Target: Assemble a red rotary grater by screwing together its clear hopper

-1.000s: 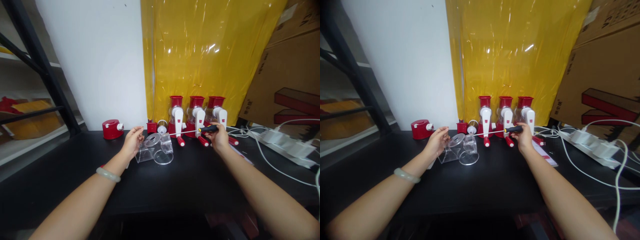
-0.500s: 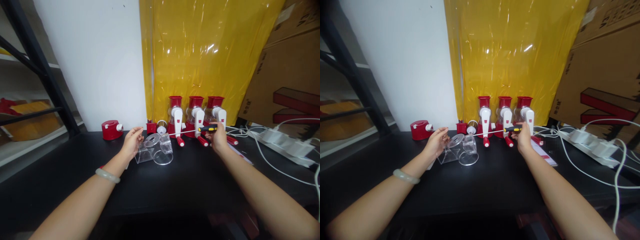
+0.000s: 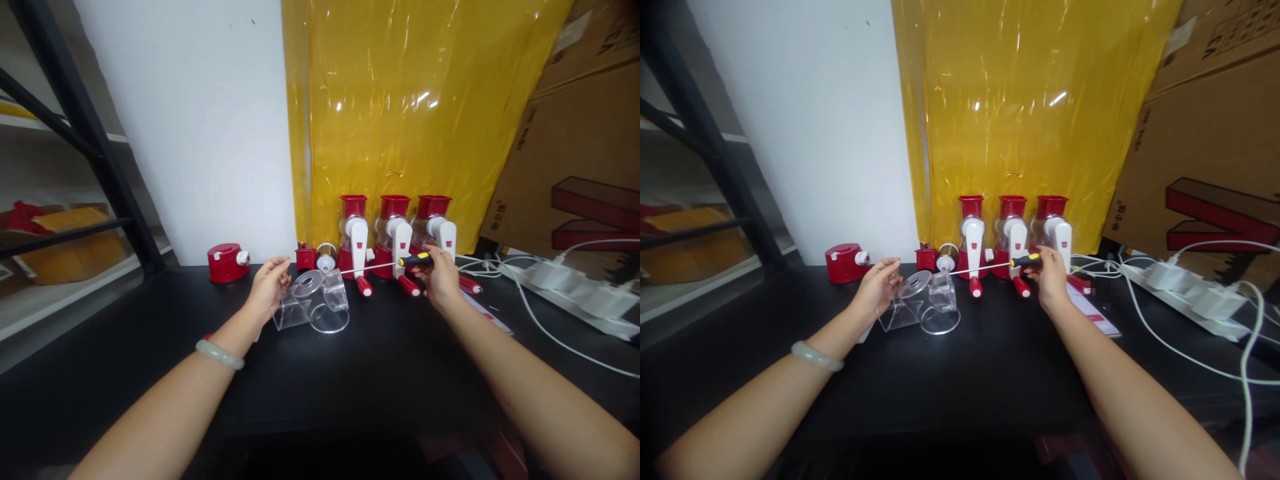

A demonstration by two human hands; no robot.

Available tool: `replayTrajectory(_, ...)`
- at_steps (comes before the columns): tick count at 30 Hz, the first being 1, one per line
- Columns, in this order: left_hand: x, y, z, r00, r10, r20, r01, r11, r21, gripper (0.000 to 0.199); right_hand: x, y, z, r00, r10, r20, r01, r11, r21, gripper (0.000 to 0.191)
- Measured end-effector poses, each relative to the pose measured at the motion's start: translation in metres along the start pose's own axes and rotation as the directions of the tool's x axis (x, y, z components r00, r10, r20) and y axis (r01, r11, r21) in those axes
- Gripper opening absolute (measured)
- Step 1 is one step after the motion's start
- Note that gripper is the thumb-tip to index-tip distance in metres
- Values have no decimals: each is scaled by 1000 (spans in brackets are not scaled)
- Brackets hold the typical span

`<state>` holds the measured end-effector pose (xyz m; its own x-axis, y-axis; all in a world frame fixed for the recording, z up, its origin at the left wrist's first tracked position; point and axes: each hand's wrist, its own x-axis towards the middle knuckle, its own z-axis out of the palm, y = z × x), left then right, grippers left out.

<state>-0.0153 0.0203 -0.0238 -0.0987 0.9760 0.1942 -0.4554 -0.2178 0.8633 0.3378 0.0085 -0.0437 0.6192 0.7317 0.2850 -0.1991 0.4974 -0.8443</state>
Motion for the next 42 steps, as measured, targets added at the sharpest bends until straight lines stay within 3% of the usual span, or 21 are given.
replayTrajectory(7, 1, 0, 0, 1000, -3, 2, 3, 1000, 10, 40, 1, 3, 2, 997, -74, -16, 74, 997, -25, 46)
replayTrajectory(14, 2, -1, 0, 1000, 0, 6, 0, 1000, 3, 42, -2, -2, 1, 997, 72, 35, -75, 993, 88, 28)
replayTrajectory(21, 3, -2, -2, 1000, 2, 0, -2, 1000, 7, 42, -5, -10, 4, 997, 70, 38, -73, 995, 62, 20)
replayTrajectory(32, 3, -2, -1, 1000, 14, 16, -14, 1000, 14, 40, -4, -5, 5, 999, 2, -32, -2, 1000, -11, 35)
replayTrajectory(36, 2, -1, -1, 1000, 17, 8, -18, 1000, 26, 38, -2, -2, 2, 999, 40, 18, -40, 999, 25, 38)
replayTrajectory(42, 2, -1, -1, 1000, 21, 14, -21, 999, 34, 36, -1, -2, -1, 997, 27, 69, -31, 997, 67, 26)
